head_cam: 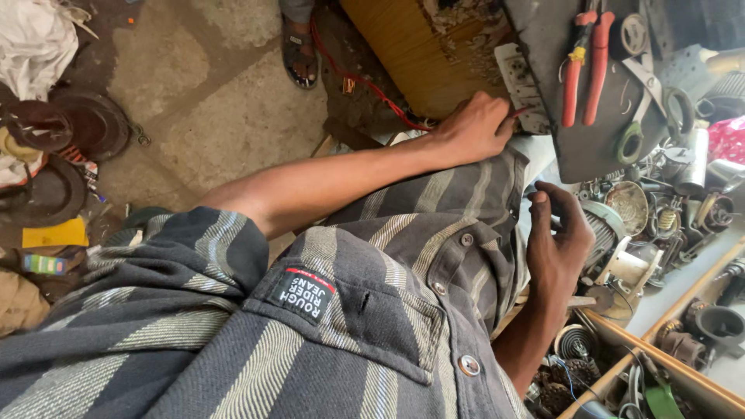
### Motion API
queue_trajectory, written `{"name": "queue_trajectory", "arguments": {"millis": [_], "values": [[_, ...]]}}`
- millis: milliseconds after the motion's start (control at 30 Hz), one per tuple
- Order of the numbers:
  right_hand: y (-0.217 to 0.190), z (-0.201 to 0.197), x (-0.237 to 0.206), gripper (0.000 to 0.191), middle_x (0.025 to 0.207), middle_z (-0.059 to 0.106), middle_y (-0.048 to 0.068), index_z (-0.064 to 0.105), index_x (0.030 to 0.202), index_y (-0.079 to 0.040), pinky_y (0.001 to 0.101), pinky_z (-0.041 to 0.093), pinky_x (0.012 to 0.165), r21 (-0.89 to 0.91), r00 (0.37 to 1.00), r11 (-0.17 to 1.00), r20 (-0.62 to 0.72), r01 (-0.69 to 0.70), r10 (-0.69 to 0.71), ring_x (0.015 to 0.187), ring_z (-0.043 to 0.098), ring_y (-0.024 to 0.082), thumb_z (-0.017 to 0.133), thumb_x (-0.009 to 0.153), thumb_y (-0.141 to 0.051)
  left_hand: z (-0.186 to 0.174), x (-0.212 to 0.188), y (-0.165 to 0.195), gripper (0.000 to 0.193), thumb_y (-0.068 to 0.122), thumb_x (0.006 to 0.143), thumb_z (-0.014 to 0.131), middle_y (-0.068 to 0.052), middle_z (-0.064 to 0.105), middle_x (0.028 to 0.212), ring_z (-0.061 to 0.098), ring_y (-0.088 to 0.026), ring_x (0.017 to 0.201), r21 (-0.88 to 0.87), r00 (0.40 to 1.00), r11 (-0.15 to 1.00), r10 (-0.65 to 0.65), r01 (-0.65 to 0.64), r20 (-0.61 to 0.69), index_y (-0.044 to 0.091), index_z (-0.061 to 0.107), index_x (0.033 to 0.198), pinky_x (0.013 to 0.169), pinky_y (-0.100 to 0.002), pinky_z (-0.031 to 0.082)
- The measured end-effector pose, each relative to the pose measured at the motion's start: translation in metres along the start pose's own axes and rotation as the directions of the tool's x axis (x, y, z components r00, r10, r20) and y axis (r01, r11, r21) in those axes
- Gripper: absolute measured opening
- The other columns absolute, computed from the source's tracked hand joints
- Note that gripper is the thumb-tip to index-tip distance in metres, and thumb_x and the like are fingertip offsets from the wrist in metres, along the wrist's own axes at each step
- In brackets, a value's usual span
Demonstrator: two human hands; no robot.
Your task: The person manipulates wires and small components on a workbench, using pliers and scissors to cut and adjust parts of an electrical device. Another person works nearby on a similar component.
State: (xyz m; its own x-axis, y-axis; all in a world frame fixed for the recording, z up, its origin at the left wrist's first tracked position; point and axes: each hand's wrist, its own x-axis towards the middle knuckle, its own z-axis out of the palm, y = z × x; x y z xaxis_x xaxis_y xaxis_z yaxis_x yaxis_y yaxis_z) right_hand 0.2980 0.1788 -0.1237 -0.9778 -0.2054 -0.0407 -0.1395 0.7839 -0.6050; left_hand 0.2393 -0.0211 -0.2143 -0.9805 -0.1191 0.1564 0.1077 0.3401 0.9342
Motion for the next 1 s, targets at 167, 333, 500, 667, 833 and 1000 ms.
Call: {"name": "queue_trajectory", "arguments": {"millis": [167, 333, 500, 667, 833, 1000], "values": [[-0.002, 0.0, -0.007, 0.029, 0.104, 0.074, 0.01, 0.071, 0.123, -0.001, 0.0272, 0.052, 0.081, 0.027, 1.0, 1.0, -0.018, -0.003, 0.004, 0.096, 0.068, 0.013, 0.065, 0.107, -0.025, 0.001, -0.004, -0.001, 0.03, 0.023, 0.09, 0.065, -0.03, 0.066, 0.08, 0.064, -0.047, 0.076, -0.039, 0.994, 0.999, 0.019, -0.023, -0.109, -0.005, 0.064, 0.081, 0.072, -0.053, 0.052], [0.001, -0.001, -0.014, 0.03, 0.105, 0.075, 0.01, 0.071, 0.124, -0.002, 0.0283, 0.052, 0.082, 0.02, 0.998, 0.999, -0.052, -0.046, 0.047, 0.098, 0.069, 0.014, 0.065, 0.106, -0.026, 0.005, 0.001, 0.0, 0.029, 0.024, 0.086, 0.068, -0.032, 0.065, 0.08, 0.063, -0.049, 0.077, 0.032, 0.983, 0.999, 0.04, -0.035, -0.181, -0.005, 0.065, 0.081, 0.072, -0.055, 0.051], [0.01, 0.0, -0.016, 0.03, 0.107, 0.075, 0.01, 0.07, 0.125, -0.002, 0.0291, 0.052, 0.083, 0.027, 0.998, 0.999, -0.061, -0.025, 0.026, 0.099, 0.069, 0.015, 0.066, 0.106, -0.026, 0.005, 0.002, 0.002, 0.027, 0.024, 0.09, 0.063, -0.03, 0.067, 0.082, 0.067, -0.047, 0.078, -0.048, 1.0, 0.998, 0.028, -0.028, -0.007, -0.003, 0.066, 0.086, 0.076, -0.053, 0.054], [0.019, 0.001, -0.018, 0.028, 0.11, 0.074, 0.01, 0.069, 0.125, -0.001, 0.0294, 0.052, 0.086, 0.046, 0.998, 0.999, -0.05, 0.027, -0.025, 0.101, 0.068, 0.015, 0.065, 0.107, -0.022, 0.011, 0.005, 0.007, 0.029, 0.024, 0.087, 0.066, -0.031, 0.066, 0.081, 0.065, -0.049, 0.077, -0.018, 0.987, 0.997, 0.076, -0.08, -0.139, -0.004, 0.065, 0.079, 0.072, -0.055, 0.052], [0.018, 0.002, -0.019, 0.028, 0.108, 0.073, 0.01, 0.069, 0.124, 0.0, 0.0293, 0.053, 0.087, 0.095, 0.999, 0.995, -0.047, -0.014, 0.019, 0.099, 0.068, 0.015, 0.065, 0.107, -0.022, 0.007, 0.003, 0.008, 0.031, 0.026, 0.089, 0.064, -0.03, 0.067, 0.084, 0.066, -0.048, 0.08, -0.036, 0.995, 0.999, -0.032, 0.028, -0.093, -0.005, 0.064, 0.081, 0.074, -0.054, 0.053], [0.015, 0.002, -0.019, 0.03, 0.109, 0.073, 0.008, 0.069, 0.126, -0.002, 0.0294, 0.055, 0.086, 0.114, 0.997, 0.992, -0.033, -0.06, 0.065, 0.098, 0.07, 0.015, 0.065, 0.107, -0.024, 0.003, 0.003, 0.012, 0.031, 0.027, 0.087, 0.065, -0.029, 0.067, 0.089, 0.063, -0.046, 0.089, -0.039, 0.994, 0.997, -0.062, 0.059, -0.088, -0.004, 0.064, 0.084, 0.08, -0.053, 0.051]]}}
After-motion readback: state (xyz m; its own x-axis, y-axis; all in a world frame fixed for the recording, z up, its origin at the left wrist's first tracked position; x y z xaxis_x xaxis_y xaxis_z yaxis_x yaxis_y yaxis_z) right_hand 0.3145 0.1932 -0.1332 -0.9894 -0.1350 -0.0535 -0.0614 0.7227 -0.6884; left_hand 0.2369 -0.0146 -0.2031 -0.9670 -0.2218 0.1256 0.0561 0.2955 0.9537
